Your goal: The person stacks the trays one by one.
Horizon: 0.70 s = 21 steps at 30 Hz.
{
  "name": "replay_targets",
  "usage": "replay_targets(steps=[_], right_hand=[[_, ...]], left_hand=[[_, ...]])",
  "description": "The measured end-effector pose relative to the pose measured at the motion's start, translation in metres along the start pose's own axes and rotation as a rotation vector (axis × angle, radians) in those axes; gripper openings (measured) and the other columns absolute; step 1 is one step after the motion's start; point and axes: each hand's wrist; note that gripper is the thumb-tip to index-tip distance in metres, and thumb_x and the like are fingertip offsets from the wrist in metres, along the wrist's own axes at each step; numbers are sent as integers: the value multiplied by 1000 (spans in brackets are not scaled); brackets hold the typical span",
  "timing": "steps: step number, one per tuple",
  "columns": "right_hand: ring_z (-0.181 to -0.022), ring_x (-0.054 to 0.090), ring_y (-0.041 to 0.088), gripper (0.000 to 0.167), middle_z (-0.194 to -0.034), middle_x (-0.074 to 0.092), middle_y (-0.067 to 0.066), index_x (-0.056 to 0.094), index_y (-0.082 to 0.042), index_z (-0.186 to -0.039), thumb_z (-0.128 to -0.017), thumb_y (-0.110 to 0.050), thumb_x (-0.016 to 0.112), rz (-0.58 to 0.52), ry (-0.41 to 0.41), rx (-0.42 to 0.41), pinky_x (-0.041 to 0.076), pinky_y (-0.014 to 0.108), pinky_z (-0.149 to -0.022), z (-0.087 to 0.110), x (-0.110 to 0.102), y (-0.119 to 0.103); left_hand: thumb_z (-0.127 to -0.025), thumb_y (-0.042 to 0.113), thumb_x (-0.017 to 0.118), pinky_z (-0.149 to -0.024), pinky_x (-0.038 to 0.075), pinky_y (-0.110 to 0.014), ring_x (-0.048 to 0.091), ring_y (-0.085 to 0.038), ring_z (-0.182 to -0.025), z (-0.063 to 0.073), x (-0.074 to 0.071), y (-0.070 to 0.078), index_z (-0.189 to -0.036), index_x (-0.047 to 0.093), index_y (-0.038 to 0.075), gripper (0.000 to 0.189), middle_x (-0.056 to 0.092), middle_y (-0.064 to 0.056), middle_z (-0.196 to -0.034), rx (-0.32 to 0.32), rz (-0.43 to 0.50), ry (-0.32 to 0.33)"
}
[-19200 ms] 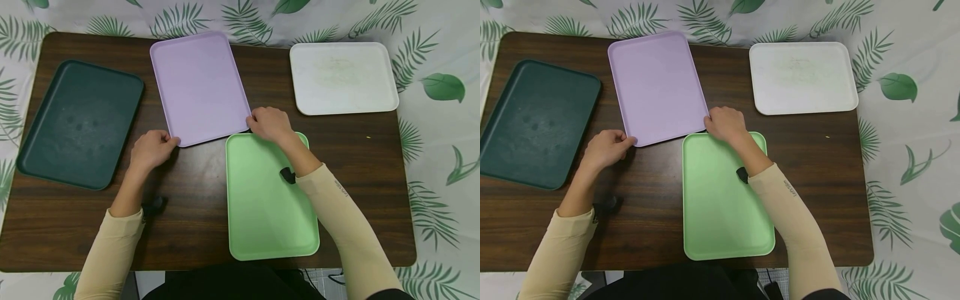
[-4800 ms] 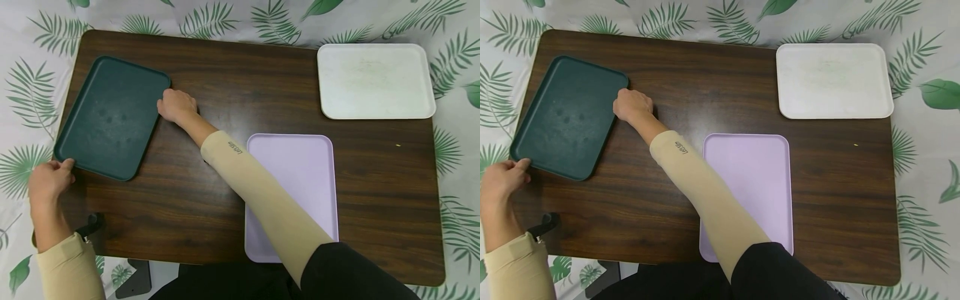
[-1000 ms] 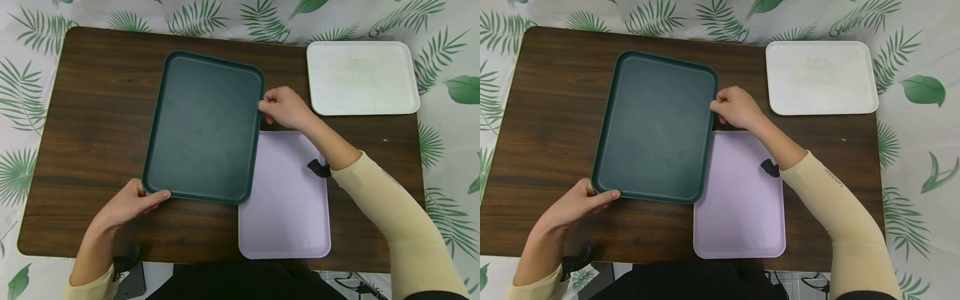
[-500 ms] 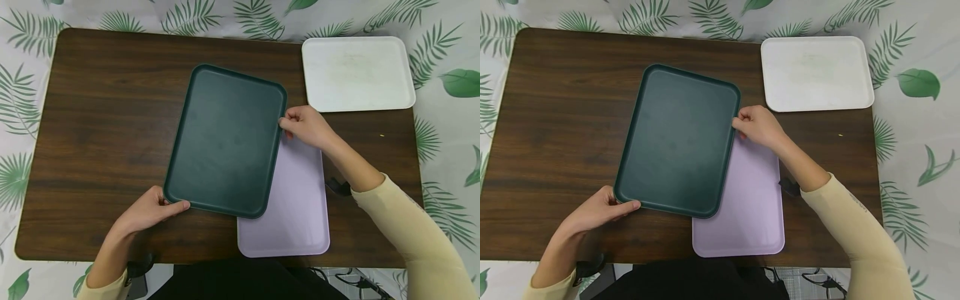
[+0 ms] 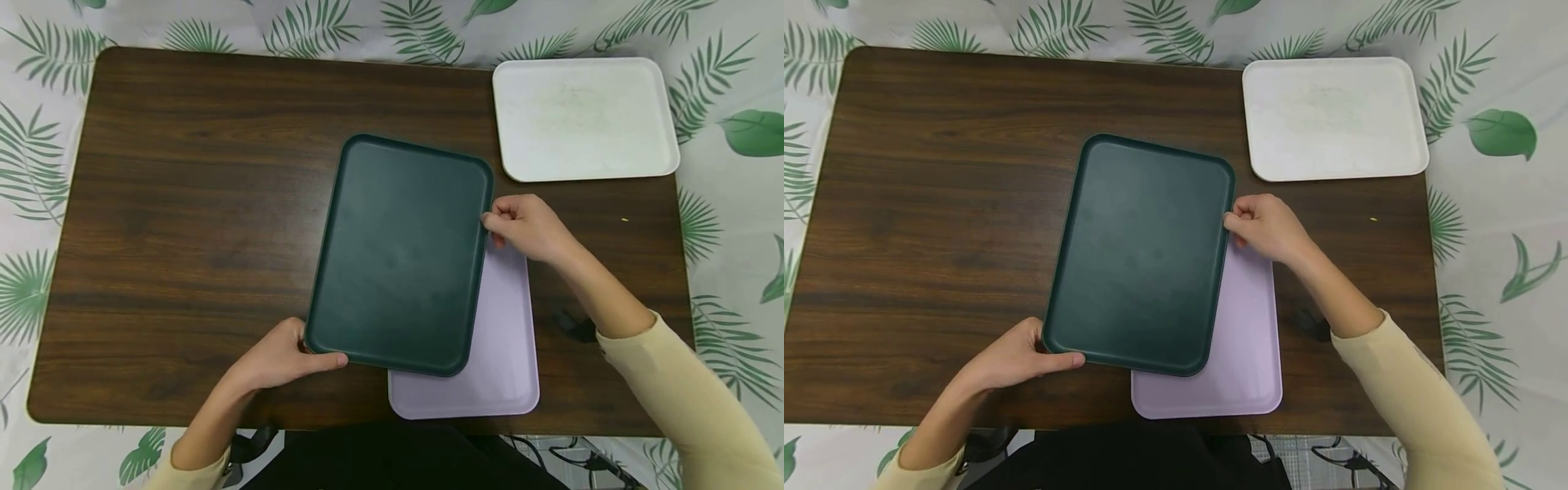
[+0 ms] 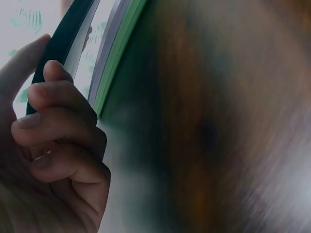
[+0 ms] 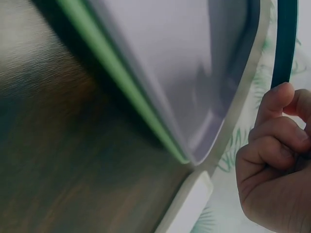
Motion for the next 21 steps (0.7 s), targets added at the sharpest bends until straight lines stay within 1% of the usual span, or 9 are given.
replay_targets(steps=[2,4,7,11,12,16,18,20,21], right_hand=[[-49,41,21,32,-59,59,12,56,-7,-64,-94,-19,57,2,-4,5,31,30,-48,4,-1,4],[-50,43,22,33,-58,58,11,56,-7,-64,-95,-20,57,8,-6,3,33,30,-49,7,-3,8],[-51,43,22,35,-59,58,11,56,-7,-64,-96,-22,58,19,-9,-3,34,30,-52,12,-5,13],[-53,44,22,36,-59,57,11,57,-8,-64,-97,-22,58,28,-19,-5,35,30,-56,19,-7,18],[-53,44,22,36,-59,57,10,57,-8,-64,-97,-22,58,31,-22,-6,36,30,-56,20,-7,20],[-54,45,20,34,-60,57,8,58,-9,-65,-97,-22,58,40,-33,-18,35,29,-57,25,-8,25],[-54,44,19,34,-60,57,8,58,-9,-65,-97,-22,58,37,-40,-20,34,29,-56,27,-10,28],[-53,42,19,34,-60,56,9,58,-9,-66,-98,-21,58,33,-45,-24,32,29,-55,30,-12,30],[-52,42,18,34,-60,56,10,58,-9,-65,-98,-21,58,32,-47,-25,31,30,-55,31,-12,31]], left_hand=[[-88,31,75,-47,30,-23,29,-6,-46,-2,7,-1,-79,74,5,28,53,0,-56,-10,-12,-7],[-87,34,75,-46,30,-23,29,-6,-45,-5,13,-1,-77,74,6,30,50,3,-55,-9,-32,-16],[-86,38,75,-44,28,-23,28,-5,-44,-8,21,-2,-75,72,10,30,43,7,-52,-2,-72,-24],[-86,43,74,-45,30,-22,32,-4,-44,-11,30,-3,-74,71,17,29,44,9,-52,25,-122,-47],[-86,44,74,-45,31,-22,34,-3,-45,-11,32,-3,-75,72,18,28,46,9,-53,33,-127,-54],[-87,49,71,-45,31,-22,35,-2,-44,-12,38,-3,-76,75,24,28,49,10,-53,43,-175,-75],[-87,51,70,-44,30,-21,33,-1,-44,-12,40,-2,-78,75,26,27,47,12,-52,50,-205,-87],[-87,54,68,-42,27,-21,28,-1,-42,-12,43,-1,-74,74,25,32,40,13,-49,54,-232,-101],[-87,54,68,-42,25,-20,26,0,-41,-12,44,-1,-68,71,24,36,38,13,-48,58,-243,-110]])
Point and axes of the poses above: each hand's wrist, its own z-axis away from the middle knuckle, its own x-axis out of the palm, y = z × x
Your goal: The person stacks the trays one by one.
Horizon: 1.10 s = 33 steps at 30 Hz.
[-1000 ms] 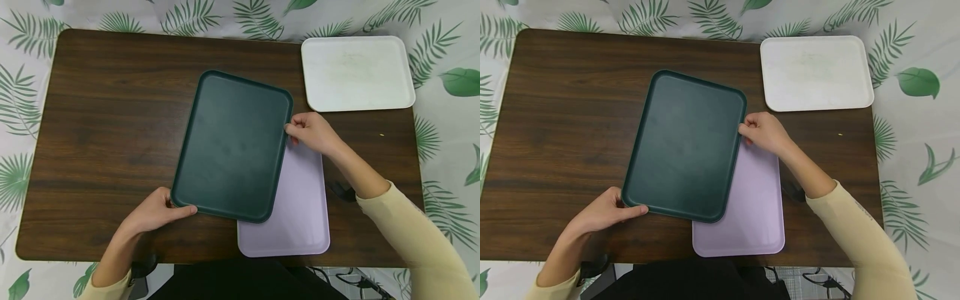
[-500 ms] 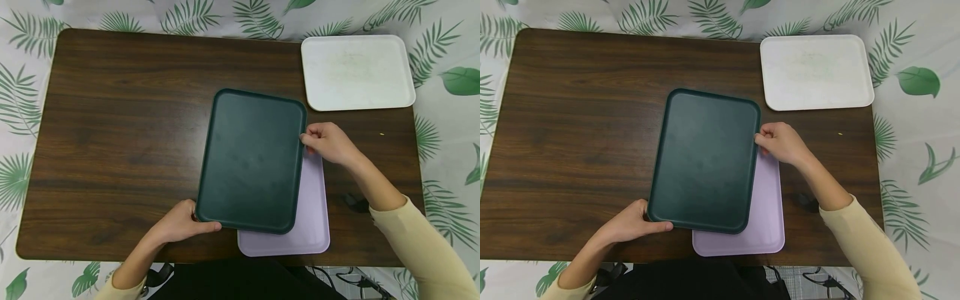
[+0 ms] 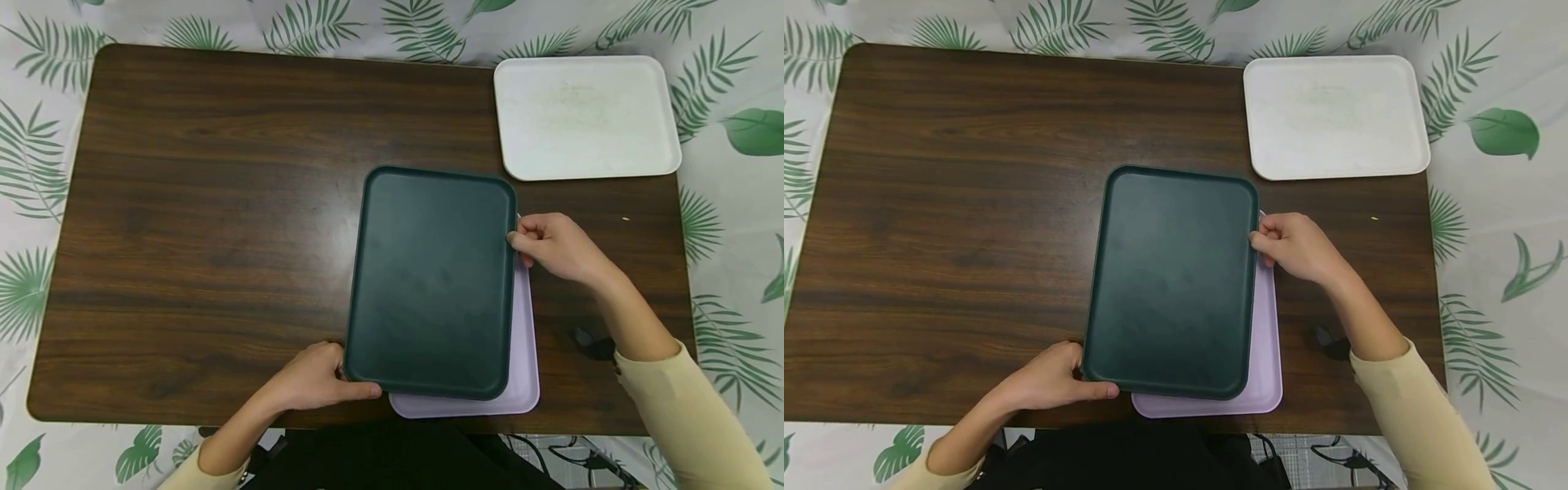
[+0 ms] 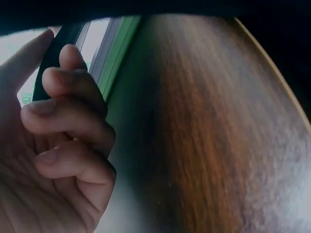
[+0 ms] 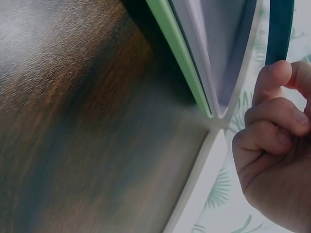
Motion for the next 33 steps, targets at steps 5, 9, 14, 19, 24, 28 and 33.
replay_targets(steps=[5,9,14,19,24,28,33], right_hand=[[-51,41,18,34,-59,55,11,57,-9,-65,-98,-19,58,-5,-10,3,32,30,-53,5,-1,4],[-49,38,18,33,-59,55,12,55,-10,-65,-97,-17,57,9,-13,7,31,30,-50,7,-1,8],[-46,34,16,35,-60,55,14,52,-10,-64,-98,-17,56,25,-29,8,28,29,-47,11,-3,11],[-46,34,16,35,-60,56,13,51,-10,-64,-98,-18,55,36,-42,19,30,29,-49,15,-4,15],[-46,35,17,36,-60,56,13,51,-9,-65,-99,-19,55,30,-64,30,30,30,-49,19,-4,18],[-46,36,17,37,-60,56,13,51,-10,-64,-100,-20,55,33,-79,34,31,30,-50,21,-3,20],[-47,37,17,38,-60,55,12,51,-9,-64,-100,-21,55,29,-84,28,32,30,-52,21,-2,23]], left_hand=[[-87,56,68,-38,17,-18,14,3,-38,0,5,2,-48,45,23,56,27,15,-42,26,-15,-48],[-87,57,67,-36,14,-17,12,4,-38,-2,9,2,-44,34,23,63,24,15,-41,30,3,-88],[-90,53,65,-35,17,-16,22,3,-34,-5,12,3,-45,42,21,60,34,15,-39,62,63,-168],[-93,49,62,-37,22,-17,34,1,-33,-8,13,2,-49,54,14,57,44,12,-41,81,127,-256],[-97,45,58,-52,45,-18,34,-2,-31,-10,15,0,-48,57,5,63,47,5,-40,91,166,-340],[-99,42,56,-70,53,-23,42,-3,-33,-12,17,-2,-47,55,5,63,49,4,-41,125,161,-380],[-99,42,55,-65,52,-22,40,-1,-35,-14,18,-3,-49,55,9,60,46,9,-42,139,158,-402]])
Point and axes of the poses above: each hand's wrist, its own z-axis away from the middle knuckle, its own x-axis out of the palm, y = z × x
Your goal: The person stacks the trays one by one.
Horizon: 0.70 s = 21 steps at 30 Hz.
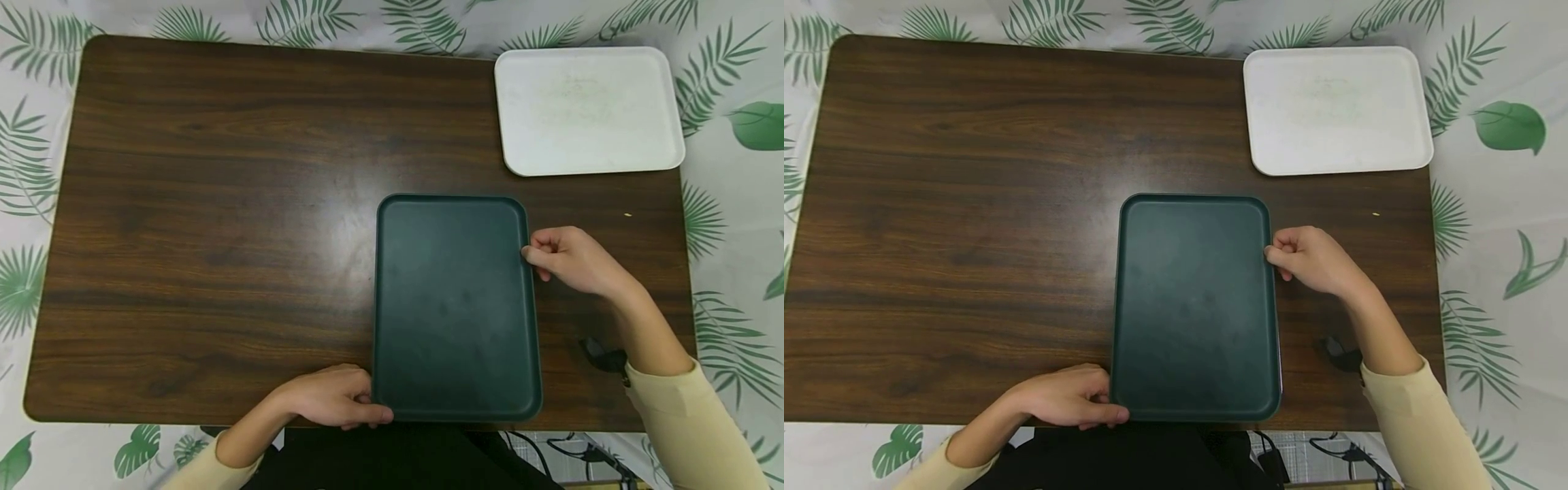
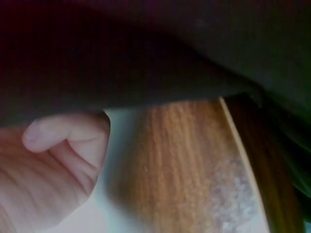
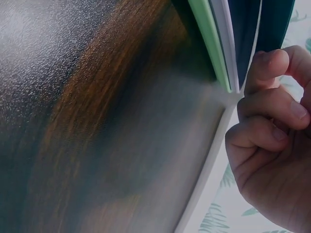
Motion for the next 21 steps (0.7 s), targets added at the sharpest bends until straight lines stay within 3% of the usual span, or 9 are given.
replay_targets(steps=[2,4,7,8,16,21], right_hand=[[-47,37,17,38,-59,55,12,50,-9,-64,-100,-21,55,0,-4,-4,32,30,-52,-1,0,1],[-47,37,17,38,-59,54,11,50,-9,-64,-100,-20,55,1,-8,-5,32,30,-52,-1,0,2],[-47,36,16,38,-58,53,10,50,-9,-64,-100,-18,55,3,-13,-5,31,30,-51,-1,-1,4],[-47,36,16,38,-58,53,9,50,-9,-64,-100,-18,55,2,-14,-5,31,29,-50,-1,-1,5],[-47,34,14,38,-59,54,12,50,-9,-64,-100,-18,55,-9,-33,4,29,29,-48,-1,-1,8],[-47,33,14,39,-58,52,7,48,-9,-63,-100,-18,54,-1,-42,-5,29,29,-49,-1,0,10]], left_hand=[[-99,43,55,-56,48,-19,36,-1,-34,-1,0,0,-49,52,12,59,43,10,-42,-8,8,-3],[-99,44,55,-43,36,-17,29,0,-33,-2,0,0,-49,47,15,58,39,11,-41,-19,5,-1],[-98,45,56,-37,19,-18,21,-1,-34,-4,-1,0,-49,40,18,58,33,12,-41,-34,-7,-3],[-98,45,56,-37,18,-18,20,-1,-35,-5,-1,0,-49,39,18,58,32,12,-42,-37,-12,-4],[-101,40,53,-49,42,-20,29,-2,-36,-10,-3,2,-64,65,17,45,39,10,-44,-56,11,-19],[-98,38,59,-41,33,-18,29,-1,-35,-11,-2,2,-63,68,16,42,41,11,-42,-67,2,20]])
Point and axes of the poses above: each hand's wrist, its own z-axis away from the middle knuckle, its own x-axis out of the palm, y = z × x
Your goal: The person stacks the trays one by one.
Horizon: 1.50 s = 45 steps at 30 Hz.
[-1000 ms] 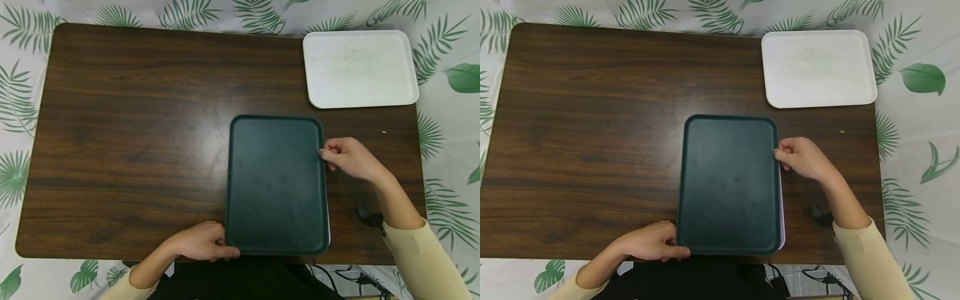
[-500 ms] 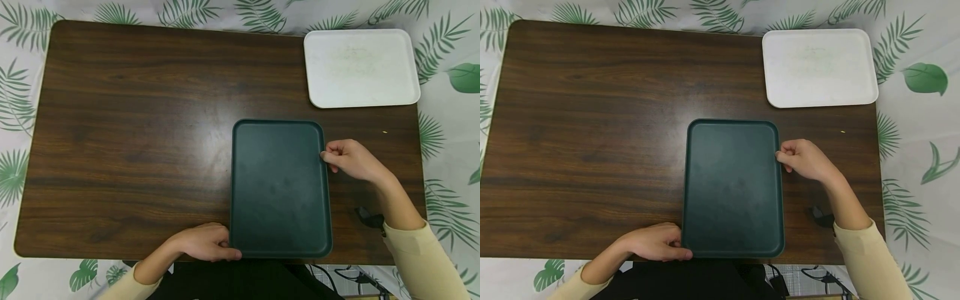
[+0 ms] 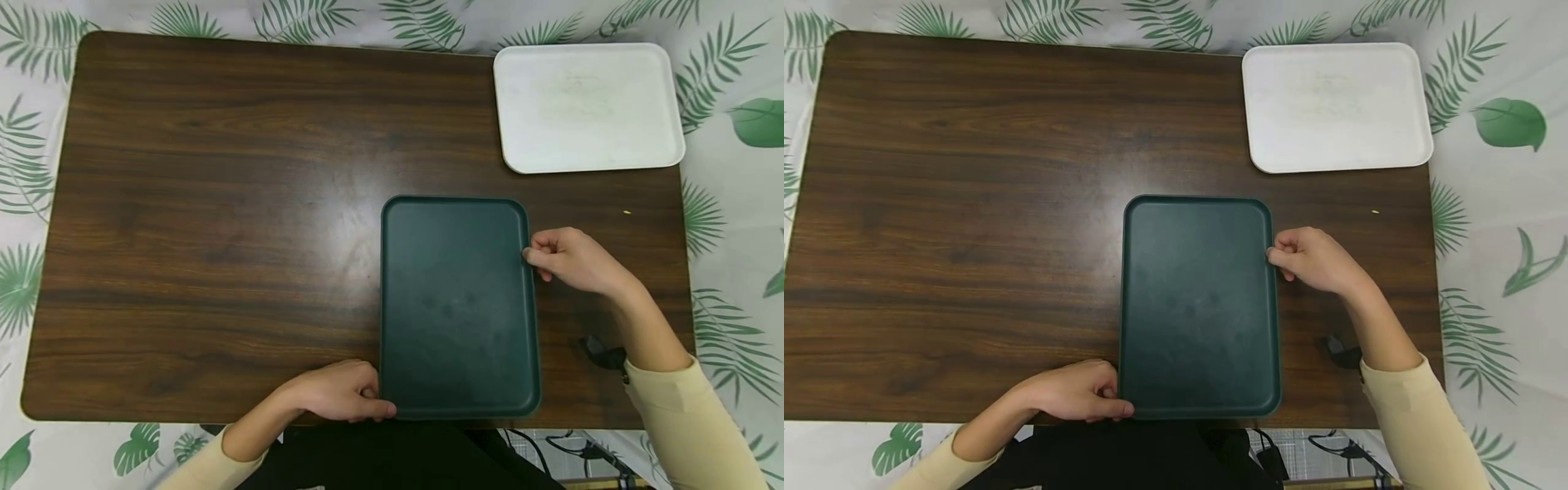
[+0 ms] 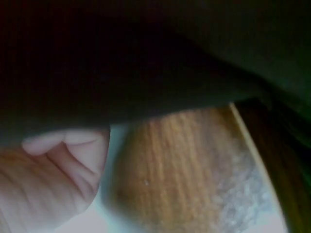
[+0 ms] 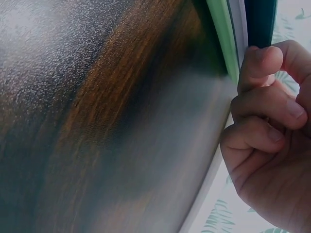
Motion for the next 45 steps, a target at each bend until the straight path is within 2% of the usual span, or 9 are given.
replay_targets(steps=[3,10,17,23,29,36,45], right_hand=[[-47,34,13,39,-58,51,6,47,-9,-63,-101,-20,54,8,-6,-2,30,29,-50,0,0,0],[-47,33,14,40,-59,54,11,47,-9,-64,-101,-21,54,21,-9,14,29,29,-49,-2,0,0],[-47,32,13,39,-59,52,7,49,-9,-65,-101,-22,53,42,-18,31,28,29,-49,-1,-1,0],[-47,33,14,37,-58,51,6,50,-10,-66,-100,-21,54,60,-24,36,29,29,-49,-1,-1,0],[-47,34,13,36,-58,51,3,50,-10,-65,-100,-20,55,77,-29,35,29,29,-49,-2,-1,-1],[-48,34,14,37,-58,50,4,50,-10,-65,-100,-22,55,81,-34,52,29,29,-49,-3,-1,-3],[-48,37,14,38,-58,50,1,50,-12,-67,-100,-27,55,111,-57,42,29,30,-49,0,-3,-1]], left_hand=[[-97,37,61,-37,24,-17,29,0,-35,0,1,1,-64,70,18,38,42,11,-42,-19,-3,33],[-102,32,53,-38,26,-19,30,-1,-35,1,2,6,-70,70,19,38,44,9,-43,-63,-14,50],[-99,36,56,-38,25,-19,31,0,-36,-1,6,10,-62,68,26,40,44,13,-43,-128,-167,143],[-96,38,60,-37,23,-19,28,0,-36,-2,8,13,-57,64,28,41,39,15,-43,-146,-260,193],[-95,39,61,-37,21,-19,27,0,-36,-2,11,15,-53,60,28,44,40,16,-42,-139,-344,218],[-96,39,60,-37,14,-18,18,0,-36,0,14,18,-46,40,24,56,27,16,-42,-117,-414,236],[-98,39,58,-36,13,-17,15,0,-35,2,16,25,-47,37,23,57,23,15,-41,-96,-512,249]])
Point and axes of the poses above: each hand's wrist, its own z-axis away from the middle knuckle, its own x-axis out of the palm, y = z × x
